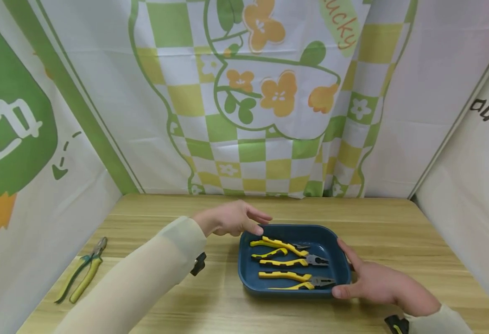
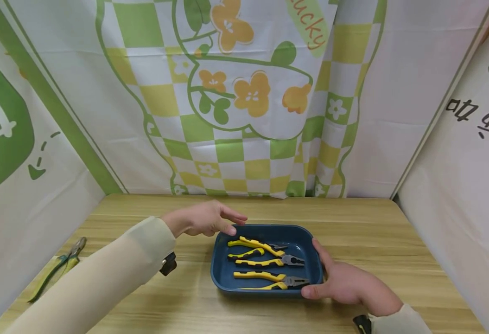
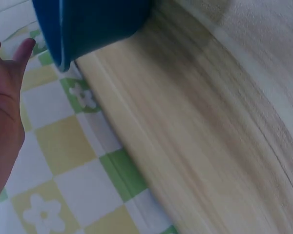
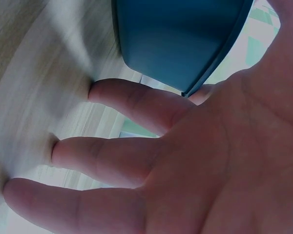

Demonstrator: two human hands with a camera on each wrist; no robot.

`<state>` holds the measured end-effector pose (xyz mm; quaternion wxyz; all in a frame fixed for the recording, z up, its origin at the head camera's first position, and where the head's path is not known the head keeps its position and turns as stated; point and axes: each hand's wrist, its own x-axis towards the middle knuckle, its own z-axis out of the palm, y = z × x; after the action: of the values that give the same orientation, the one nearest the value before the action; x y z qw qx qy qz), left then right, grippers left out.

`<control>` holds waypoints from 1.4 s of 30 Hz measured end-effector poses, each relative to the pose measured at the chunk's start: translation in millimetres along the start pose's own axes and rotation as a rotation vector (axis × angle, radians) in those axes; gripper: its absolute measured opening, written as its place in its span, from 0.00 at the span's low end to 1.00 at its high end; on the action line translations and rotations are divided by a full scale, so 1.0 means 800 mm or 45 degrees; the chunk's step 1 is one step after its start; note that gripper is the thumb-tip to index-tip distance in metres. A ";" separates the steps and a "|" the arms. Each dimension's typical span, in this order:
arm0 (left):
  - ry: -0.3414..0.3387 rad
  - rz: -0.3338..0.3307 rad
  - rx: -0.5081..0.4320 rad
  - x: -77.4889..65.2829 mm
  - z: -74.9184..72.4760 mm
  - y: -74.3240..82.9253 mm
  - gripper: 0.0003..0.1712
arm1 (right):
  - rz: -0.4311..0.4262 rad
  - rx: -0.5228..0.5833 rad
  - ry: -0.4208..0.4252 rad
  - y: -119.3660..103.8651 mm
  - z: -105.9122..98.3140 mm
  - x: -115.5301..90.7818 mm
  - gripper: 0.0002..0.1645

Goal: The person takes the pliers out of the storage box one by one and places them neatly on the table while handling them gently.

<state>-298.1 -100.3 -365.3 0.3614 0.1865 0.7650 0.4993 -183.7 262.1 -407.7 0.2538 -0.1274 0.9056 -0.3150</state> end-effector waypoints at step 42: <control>0.089 -0.072 1.052 0.039 0.045 0.010 0.17 | -0.016 -0.010 0.005 -0.002 0.000 -0.002 0.75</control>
<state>-292.8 -54.3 -378.0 0.2434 0.2778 0.9177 0.1463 -182.2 261.9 -405.9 0.2496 -0.1333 0.9065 -0.3133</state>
